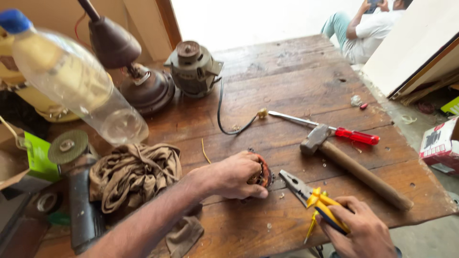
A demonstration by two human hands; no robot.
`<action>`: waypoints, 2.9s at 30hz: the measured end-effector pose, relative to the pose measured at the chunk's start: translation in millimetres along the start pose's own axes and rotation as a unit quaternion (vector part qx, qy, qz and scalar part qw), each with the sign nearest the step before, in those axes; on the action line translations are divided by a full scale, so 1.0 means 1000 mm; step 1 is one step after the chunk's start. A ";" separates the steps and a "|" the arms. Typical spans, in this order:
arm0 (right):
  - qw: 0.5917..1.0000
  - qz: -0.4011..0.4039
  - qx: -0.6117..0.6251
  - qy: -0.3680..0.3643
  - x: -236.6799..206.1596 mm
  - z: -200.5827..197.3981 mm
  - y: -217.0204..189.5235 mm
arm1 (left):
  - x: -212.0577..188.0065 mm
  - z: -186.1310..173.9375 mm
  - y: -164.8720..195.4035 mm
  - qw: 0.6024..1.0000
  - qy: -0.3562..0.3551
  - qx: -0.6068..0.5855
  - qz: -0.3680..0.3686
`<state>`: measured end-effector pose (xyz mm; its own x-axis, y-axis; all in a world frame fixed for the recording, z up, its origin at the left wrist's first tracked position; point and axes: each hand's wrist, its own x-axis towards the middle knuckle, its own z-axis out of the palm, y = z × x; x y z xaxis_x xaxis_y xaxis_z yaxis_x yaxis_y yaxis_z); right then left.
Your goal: The person works at a wooden workbench dismantling a small electric motor armature. They pull copper windings out of the motor housing by hand, use pliers and a screwdriver to pry and cut the wire, and collect the extracted copper wire on the table.
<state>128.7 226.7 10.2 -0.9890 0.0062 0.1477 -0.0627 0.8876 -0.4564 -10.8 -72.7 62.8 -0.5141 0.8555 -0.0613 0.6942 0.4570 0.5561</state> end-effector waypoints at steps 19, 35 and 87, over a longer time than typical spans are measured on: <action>0.998 0.001 0.002 -0.064 -0.005 -0.011 -0.025 | 0.007 0.014 0.002 0.959 0.035 -0.054 -0.275; 0.996 -0.093 -0.001 -0.011 0.012 -0.014 -0.058 | -0.030 0.059 0.017 0.931 0.301 0.042 -0.201; 0.013 0.207 0.896 -0.393 -0.040 0.095 -0.045 | -0.034 0.058 0.019 0.911 0.395 0.012 -0.121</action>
<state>158.7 142.8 -58.6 -0.6069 -0.7913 0.0745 0.7631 -0.5539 0.3330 49.4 -78.9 27.8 -0.8490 0.2919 0.4404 0.5183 0.6223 0.5867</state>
